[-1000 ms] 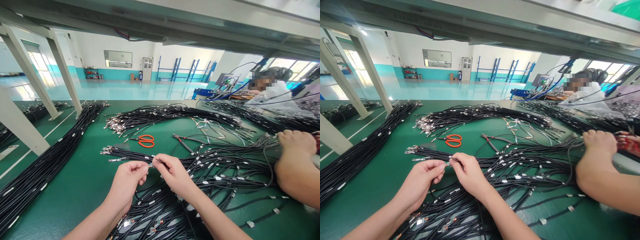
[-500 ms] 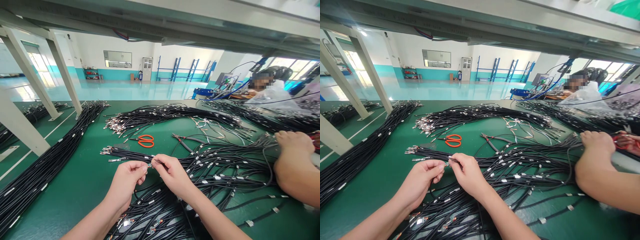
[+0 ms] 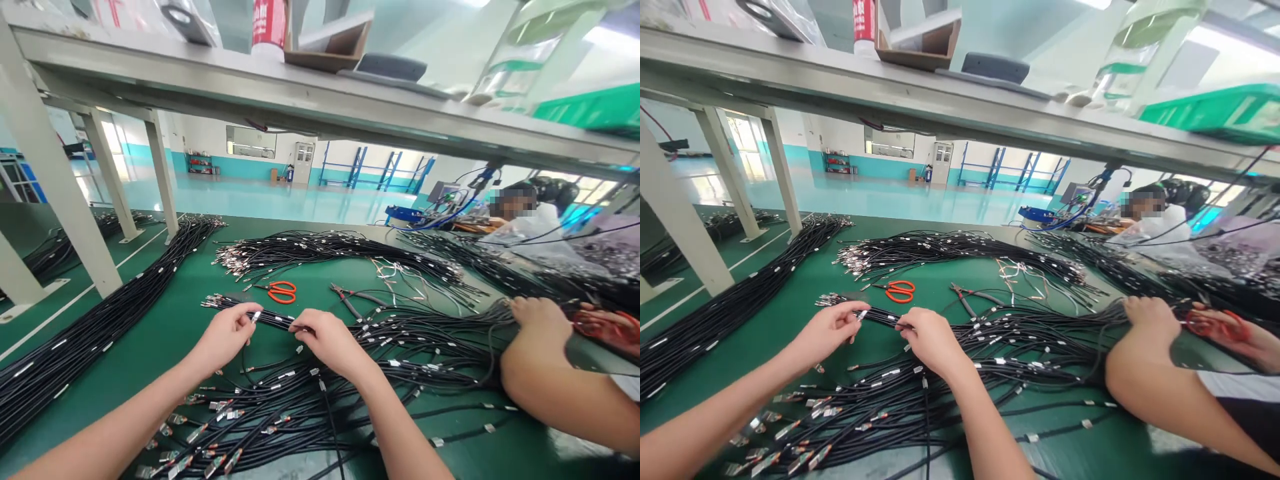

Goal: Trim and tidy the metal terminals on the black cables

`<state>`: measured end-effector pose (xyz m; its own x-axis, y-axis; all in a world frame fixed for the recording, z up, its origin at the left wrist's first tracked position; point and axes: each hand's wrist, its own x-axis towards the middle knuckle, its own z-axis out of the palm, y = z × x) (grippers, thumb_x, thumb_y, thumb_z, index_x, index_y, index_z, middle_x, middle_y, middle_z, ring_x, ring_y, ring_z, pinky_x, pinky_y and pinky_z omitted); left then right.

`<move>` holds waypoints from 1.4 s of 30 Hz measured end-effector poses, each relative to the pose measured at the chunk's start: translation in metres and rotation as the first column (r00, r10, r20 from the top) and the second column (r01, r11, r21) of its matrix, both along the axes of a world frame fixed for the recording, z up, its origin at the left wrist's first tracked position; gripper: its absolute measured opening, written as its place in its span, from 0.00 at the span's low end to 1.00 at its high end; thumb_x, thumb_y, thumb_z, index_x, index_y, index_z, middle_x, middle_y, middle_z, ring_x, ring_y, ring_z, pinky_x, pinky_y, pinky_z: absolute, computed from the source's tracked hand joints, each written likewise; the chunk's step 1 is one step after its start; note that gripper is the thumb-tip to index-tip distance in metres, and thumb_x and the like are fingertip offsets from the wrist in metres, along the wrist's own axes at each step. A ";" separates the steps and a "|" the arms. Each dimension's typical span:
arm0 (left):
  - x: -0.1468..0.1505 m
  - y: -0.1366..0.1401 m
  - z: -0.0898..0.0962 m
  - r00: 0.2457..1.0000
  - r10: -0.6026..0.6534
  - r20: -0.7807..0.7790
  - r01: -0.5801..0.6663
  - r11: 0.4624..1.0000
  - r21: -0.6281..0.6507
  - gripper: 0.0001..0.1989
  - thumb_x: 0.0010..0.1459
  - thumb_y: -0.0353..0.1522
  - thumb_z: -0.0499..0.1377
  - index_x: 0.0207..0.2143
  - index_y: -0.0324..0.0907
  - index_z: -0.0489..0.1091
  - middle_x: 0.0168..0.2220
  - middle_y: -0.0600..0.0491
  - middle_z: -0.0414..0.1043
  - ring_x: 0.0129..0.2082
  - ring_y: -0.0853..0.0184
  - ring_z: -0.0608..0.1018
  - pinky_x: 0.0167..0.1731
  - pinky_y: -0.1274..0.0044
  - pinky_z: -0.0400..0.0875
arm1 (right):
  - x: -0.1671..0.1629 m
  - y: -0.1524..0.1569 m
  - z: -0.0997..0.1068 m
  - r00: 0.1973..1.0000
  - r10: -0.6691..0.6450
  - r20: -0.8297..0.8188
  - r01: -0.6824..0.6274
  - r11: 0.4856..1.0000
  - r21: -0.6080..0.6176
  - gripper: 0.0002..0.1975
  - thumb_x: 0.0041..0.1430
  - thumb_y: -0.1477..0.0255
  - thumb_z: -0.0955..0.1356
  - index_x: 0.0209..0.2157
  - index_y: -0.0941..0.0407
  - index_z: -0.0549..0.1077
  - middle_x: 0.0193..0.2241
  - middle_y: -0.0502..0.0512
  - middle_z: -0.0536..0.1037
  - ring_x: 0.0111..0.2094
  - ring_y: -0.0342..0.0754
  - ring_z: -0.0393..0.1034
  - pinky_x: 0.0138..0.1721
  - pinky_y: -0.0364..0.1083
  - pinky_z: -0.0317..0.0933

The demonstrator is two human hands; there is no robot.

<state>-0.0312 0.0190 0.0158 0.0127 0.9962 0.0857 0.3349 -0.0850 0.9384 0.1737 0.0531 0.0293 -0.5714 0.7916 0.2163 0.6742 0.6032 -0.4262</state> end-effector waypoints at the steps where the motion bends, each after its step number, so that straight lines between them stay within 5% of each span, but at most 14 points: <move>1: -0.005 -0.007 0.001 0.996 0.017 -0.087 -0.017 1.000 0.000 0.15 0.46 0.33 0.53 0.39 0.40 0.66 0.18 0.60 0.62 0.20 0.69 0.67 0.23 0.78 0.58 | 0.001 -0.002 0.000 0.999 0.014 0.039 -0.013 1.000 -0.019 0.11 0.51 0.79 0.63 0.31 0.53 0.74 0.33 0.49 0.75 0.34 0.44 0.68 0.33 0.40 0.58; 6: -0.033 -0.056 -0.009 0.848 0.184 -0.497 -0.166 0.983 0.081 0.06 0.52 0.36 0.48 0.31 0.44 0.60 0.22 0.58 0.62 0.23 0.66 0.68 0.26 0.75 0.59 | 0.018 0.001 0.006 0.993 -0.049 0.108 0.049 0.999 0.000 0.11 0.49 0.80 0.63 0.31 0.54 0.75 0.32 0.51 0.75 0.33 0.45 0.68 0.31 0.41 0.58; 10: -0.041 -0.086 -0.025 0.637 0.197 -0.745 -0.146 0.980 0.134 0.11 0.53 0.35 0.48 0.20 0.42 0.61 0.28 0.51 0.67 0.32 0.60 0.69 0.31 0.71 0.59 | 0.029 0.006 0.012 0.981 -0.119 0.152 0.113 0.993 0.046 0.11 0.49 0.79 0.63 0.32 0.55 0.74 0.31 0.52 0.75 0.31 0.45 0.68 0.31 0.41 0.57; 12: -0.041 -0.094 -0.030 0.598 0.190 -0.778 -0.117 0.982 0.150 0.12 0.54 0.34 0.47 0.20 0.42 0.64 0.27 0.50 0.68 0.33 0.59 0.69 0.33 0.70 0.58 | 0.023 0.003 0.010 0.977 -0.101 0.186 0.090 0.994 0.064 0.11 0.48 0.80 0.64 0.32 0.54 0.75 0.32 0.51 0.74 0.33 0.45 0.68 0.32 0.41 0.57; 17: -0.043 -0.102 -0.042 0.596 0.212 -0.774 -0.056 0.973 0.224 0.14 0.56 0.34 0.46 0.35 0.45 0.70 0.29 0.50 0.71 0.33 0.60 0.72 0.35 0.69 0.59 | -0.010 -0.008 -0.012 0.954 -0.050 0.297 0.018 0.994 0.108 0.04 0.47 0.78 0.68 0.29 0.57 0.74 0.34 0.54 0.73 0.36 0.47 0.67 0.34 0.43 0.59; 20: -0.048 -0.099 -0.051 0.558 0.209 -0.803 -0.033 0.973 0.230 0.15 0.55 0.37 0.47 0.31 0.47 0.73 0.28 0.50 0.71 0.32 0.59 0.72 0.34 0.69 0.61 | -0.019 -0.007 -0.023 0.957 -0.048 0.288 0.005 0.989 0.148 0.05 0.53 0.73 0.66 0.28 0.60 0.71 0.32 0.52 0.73 0.36 0.45 0.67 0.35 0.46 0.61; 26: -0.056 -0.081 -0.056 0.622 0.120 -0.773 0.037 0.983 0.182 0.15 0.54 0.36 0.47 0.31 0.48 0.73 0.33 0.51 0.72 0.35 0.60 0.73 0.35 0.72 0.65 | -0.014 0.000 -0.022 0.990 -0.138 0.010 0.128 0.940 0.317 0.06 0.54 0.77 0.64 0.32 0.55 0.72 0.34 0.50 0.74 0.38 0.44 0.67 0.36 0.41 0.60; 30: -0.059 -0.072 -0.037 0.679 0.085 -0.729 0.039 0.988 0.152 0.14 0.49 0.32 0.52 0.37 0.49 0.72 0.41 0.51 0.72 0.43 0.59 0.71 0.44 0.68 0.63 | -0.013 0.004 -0.023 0.976 -0.116 -0.185 0.179 0.909 0.377 0.08 0.54 0.79 0.63 0.32 0.55 0.71 0.34 0.51 0.73 0.37 0.44 0.67 0.36 0.40 0.60; 34: -0.044 -0.061 0.001 0.889 0.012 -0.459 0.051 0.991 0.124 0.15 0.45 0.31 0.56 0.38 0.48 0.72 0.46 0.51 0.69 0.48 0.58 0.68 0.49 0.65 0.58 | -0.013 0.006 -0.026 0.945 -0.039 -0.323 0.176 0.897 0.407 0.09 0.54 0.81 0.61 0.32 0.55 0.70 0.32 0.53 0.72 0.34 0.45 0.67 0.35 0.42 0.60; 36: -0.026 -0.048 0.016 0.990 0.080 -0.114 -0.072 0.995 0.067 0.12 0.45 0.37 0.60 0.34 0.44 0.73 0.39 0.48 0.73 0.43 0.58 0.72 0.45 0.67 0.63 | -0.015 0.006 -0.027 0.932 0.002 -0.362 0.161 0.893 0.421 0.10 0.53 0.81 0.60 0.32 0.56 0.70 0.31 0.54 0.71 0.33 0.46 0.66 0.34 0.42 0.60; 37: -0.015 -0.040 0.020 0.984 0.136 0.116 -0.139 0.990 0.016 0.13 0.44 0.37 0.61 0.34 0.42 0.73 0.37 0.47 0.74 0.41 0.58 0.73 0.43 0.69 0.65 | -0.015 0.006 -0.028 0.928 0.020 -0.371 0.152 0.891 0.429 0.10 0.53 0.81 0.60 0.31 0.56 0.70 0.31 0.54 0.71 0.33 0.46 0.66 0.34 0.43 0.60; 38: -0.005 -0.031 0.021 0.923 0.154 0.353 -0.148 0.988 -0.042 0.14 0.44 0.37 0.62 0.34 0.40 0.73 0.36 0.47 0.74 0.39 0.60 0.74 0.40 0.71 0.66 | -0.016 0.005 -0.029 0.926 0.037 -0.376 0.142 0.888 0.437 0.10 0.53 0.81 0.60 0.31 0.56 0.70 0.31 0.54 0.71 0.33 0.46 0.66 0.34 0.43 0.60; 40: 0.015 -0.014 0.019 0.685 0.185 0.705 -0.121 0.983 -0.140 0.13 0.42 0.34 0.65 0.31 0.37 0.72 0.33 0.45 0.74 0.36 0.62 0.74 0.36 0.74 0.67 | -0.018 0.004 -0.030 0.928 0.055 -0.368 0.128 0.881 0.455 0.10 0.52 0.82 0.60 0.31 0.57 0.69 0.30 0.55 0.71 0.33 0.47 0.66 0.33 0.43 0.60; 42: 0.030 0.000 0.014 0.575 0.184 0.797 -0.107 0.983 -0.150 0.11 0.44 0.33 0.64 0.30 0.37 0.71 0.32 0.46 0.74 0.35 0.65 0.74 0.35 0.76 0.67 | -0.019 0.003 -0.031 0.941 0.058 -0.334 0.112 0.878 0.466 0.11 0.50 0.83 0.59 0.30 0.57 0.69 0.30 0.55 0.70 0.32 0.47 0.65 0.31 0.43 0.60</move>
<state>-0.0015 0.0190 0.0299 -0.1686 0.9816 -0.0891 -0.5598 -0.0210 0.8283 0.1544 0.0560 -0.0012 -0.3798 0.5591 0.7370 0.5650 0.7710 -0.2937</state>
